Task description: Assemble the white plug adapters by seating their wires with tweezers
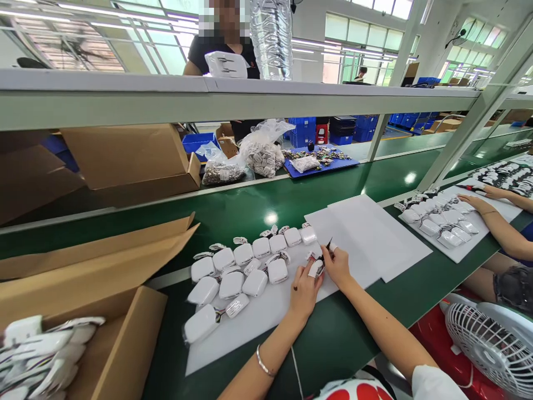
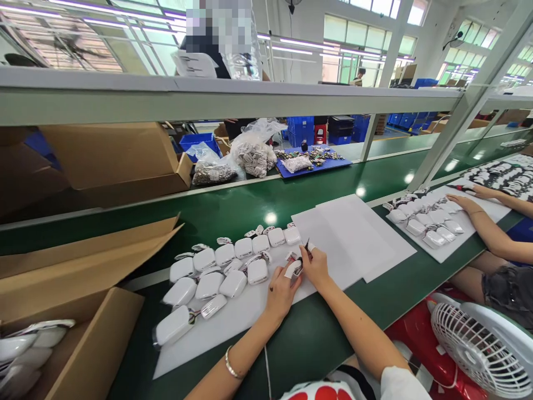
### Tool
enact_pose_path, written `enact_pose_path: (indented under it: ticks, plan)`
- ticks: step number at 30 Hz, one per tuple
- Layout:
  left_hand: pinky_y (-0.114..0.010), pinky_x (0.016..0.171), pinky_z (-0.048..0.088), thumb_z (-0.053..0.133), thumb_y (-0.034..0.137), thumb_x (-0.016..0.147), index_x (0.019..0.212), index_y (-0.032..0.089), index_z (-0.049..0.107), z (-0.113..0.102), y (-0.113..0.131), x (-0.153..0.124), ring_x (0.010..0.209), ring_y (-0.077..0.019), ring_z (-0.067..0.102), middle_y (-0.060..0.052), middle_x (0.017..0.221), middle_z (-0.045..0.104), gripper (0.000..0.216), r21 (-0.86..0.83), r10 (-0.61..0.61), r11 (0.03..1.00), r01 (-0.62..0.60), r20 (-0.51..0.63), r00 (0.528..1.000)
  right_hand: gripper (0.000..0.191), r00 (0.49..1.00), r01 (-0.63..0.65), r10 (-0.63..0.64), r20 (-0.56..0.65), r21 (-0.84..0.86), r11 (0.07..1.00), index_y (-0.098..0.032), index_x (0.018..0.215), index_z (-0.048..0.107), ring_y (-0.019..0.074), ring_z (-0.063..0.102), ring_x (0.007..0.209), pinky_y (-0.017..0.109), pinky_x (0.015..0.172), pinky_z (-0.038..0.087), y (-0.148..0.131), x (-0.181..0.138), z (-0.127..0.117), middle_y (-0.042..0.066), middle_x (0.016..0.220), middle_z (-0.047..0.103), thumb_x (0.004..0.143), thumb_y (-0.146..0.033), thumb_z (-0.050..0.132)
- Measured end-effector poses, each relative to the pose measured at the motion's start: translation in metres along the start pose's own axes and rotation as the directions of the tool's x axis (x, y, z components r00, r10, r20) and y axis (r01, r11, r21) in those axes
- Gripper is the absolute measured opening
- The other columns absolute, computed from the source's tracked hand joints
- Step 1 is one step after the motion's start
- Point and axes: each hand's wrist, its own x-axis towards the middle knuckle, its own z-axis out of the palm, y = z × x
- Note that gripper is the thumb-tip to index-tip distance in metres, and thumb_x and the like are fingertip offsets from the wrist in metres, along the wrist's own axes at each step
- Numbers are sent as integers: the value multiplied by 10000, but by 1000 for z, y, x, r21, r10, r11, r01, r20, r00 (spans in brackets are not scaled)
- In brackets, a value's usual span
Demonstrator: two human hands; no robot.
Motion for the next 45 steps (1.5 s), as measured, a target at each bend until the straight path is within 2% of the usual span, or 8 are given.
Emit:
enact_pose_path:
  ticks: [6,10,14,23,29,35,40,45]
  plan:
    - [-341,725,507,568,187,836,1257,160,423,-1,1,1,862,-227,555,-82,975,651,446,-27,-60,998,60,-5,998,359,991,10,-2,-134,63,998,-166,719,579,125,524,539,236,545,406,-4,2,-10,13,587,578,906,-430,422]
    - [-339,741,510,568,182,835,1270,178,415,-2,2,1,883,-224,558,-76,976,641,461,-54,-76,996,76,10,997,348,989,-4,16,-145,81,997,-167,661,550,112,501,488,220,488,397,-4,4,-12,-6,536,547,890,-420,476]
    - [-348,746,519,589,193,823,1292,185,392,-2,1,0,919,-230,567,-81,984,628,508,-91,-100,991,101,15,995,311,986,-15,26,-166,68,998,-159,730,575,107,490,485,220,485,396,-4,5,-12,-7,555,548,889,-407,477]
    - [-355,751,527,562,222,844,1310,185,384,-3,0,-1,927,-229,583,-91,995,620,500,-117,-91,989,91,10,996,314,999,-34,34,2,111,993,-177,746,594,127,522,528,245,541,429,-1,3,-8,16,601,589,864,-444,480]
    - [-356,767,520,542,214,857,1298,178,398,-3,0,-1,930,-230,574,-96,971,611,465,-96,-108,989,111,28,994,342,988,-146,150,-16,161,976,-165,730,553,113,468,489,226,466,365,0,1,-3,-17,546,525,897,-437,433]
    - [-344,723,521,528,217,862,1308,169,388,-3,1,-2,905,-235,566,-94,927,611,470,-98,-81,992,83,25,996,362,981,-192,188,37,163,968,-160,678,532,98,407,457,221,441,310,3,2,-4,-45,488,449,876,-455,462]
    - [-352,730,517,527,207,862,1305,161,383,-3,3,-3,886,-231,566,-89,911,610,468,-73,-64,995,65,16,998,369,982,-185,177,73,144,972,-154,699,547,88,377,428,217,424,282,7,5,-4,-53,467,430,867,-470,459]
    - [-365,722,518,506,219,873,1325,162,354,-1,1,-3,879,-238,564,-88,912,618,479,-89,-59,994,62,33,998,375,990,-143,140,35,99,985,-171,659,550,95,376,409,232,430,281,5,-2,-3,-38,453,445,849,-483,465]
